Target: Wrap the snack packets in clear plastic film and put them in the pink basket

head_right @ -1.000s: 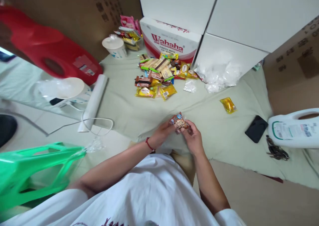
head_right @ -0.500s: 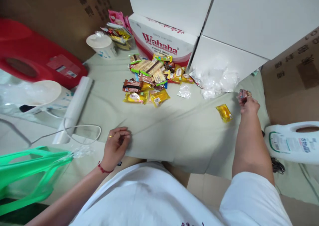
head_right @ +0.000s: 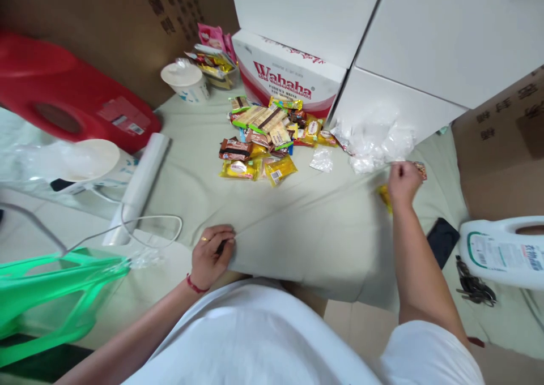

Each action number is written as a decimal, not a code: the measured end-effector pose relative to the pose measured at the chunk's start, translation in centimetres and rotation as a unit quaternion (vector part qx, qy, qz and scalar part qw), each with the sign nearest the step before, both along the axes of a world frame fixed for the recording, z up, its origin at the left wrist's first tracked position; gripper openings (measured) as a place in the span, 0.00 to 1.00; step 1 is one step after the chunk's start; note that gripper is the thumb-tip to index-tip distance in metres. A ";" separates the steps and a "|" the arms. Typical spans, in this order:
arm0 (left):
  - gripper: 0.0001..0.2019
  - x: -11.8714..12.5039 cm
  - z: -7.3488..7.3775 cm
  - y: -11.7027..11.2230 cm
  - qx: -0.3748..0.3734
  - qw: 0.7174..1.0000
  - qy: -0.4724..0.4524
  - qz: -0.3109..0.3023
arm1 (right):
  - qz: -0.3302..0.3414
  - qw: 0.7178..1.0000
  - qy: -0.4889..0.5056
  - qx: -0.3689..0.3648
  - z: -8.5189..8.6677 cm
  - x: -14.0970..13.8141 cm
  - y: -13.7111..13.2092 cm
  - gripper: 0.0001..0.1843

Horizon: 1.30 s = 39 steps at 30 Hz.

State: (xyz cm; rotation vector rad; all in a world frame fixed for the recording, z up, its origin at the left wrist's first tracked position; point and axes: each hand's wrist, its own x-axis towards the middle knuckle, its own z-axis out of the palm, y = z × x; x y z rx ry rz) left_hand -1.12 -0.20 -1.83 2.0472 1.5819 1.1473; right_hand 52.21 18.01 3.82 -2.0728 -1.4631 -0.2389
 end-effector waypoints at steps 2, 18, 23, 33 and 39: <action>0.08 0.1 0.1 0.0 0.007 1.000 -0.008 -0.010 | 0.097 0.995 0.013 -0.035 -0.7 -4.4 1.0 0.13; 0.25 2.0 4.4 1.3 -0.386 0.776 -0.498 -0.018 | 0.196 0.770 0.600 -0.089 -2.5 -25.1 -10.4 0.19; 0.30 6.4 3.8 4.6 -0.449 0.726 -0.506 -0.122 | 0.233 0.790 0.555 -0.116 -3.5 -28.3 -15.8 0.16; 0.22 6.3 3.0 4.8 -0.391 0.692 -0.604 -0.057 | 0.360 0.756 0.544 -0.060 -1.7 -25.1 -17.2 0.11; 0.14 1.9 4.4 6.5 -0.306 0.861 -0.407 0.000 | 0.471 0.854 0.193 -0.105 -1.7 -23.0 -18.0 0.07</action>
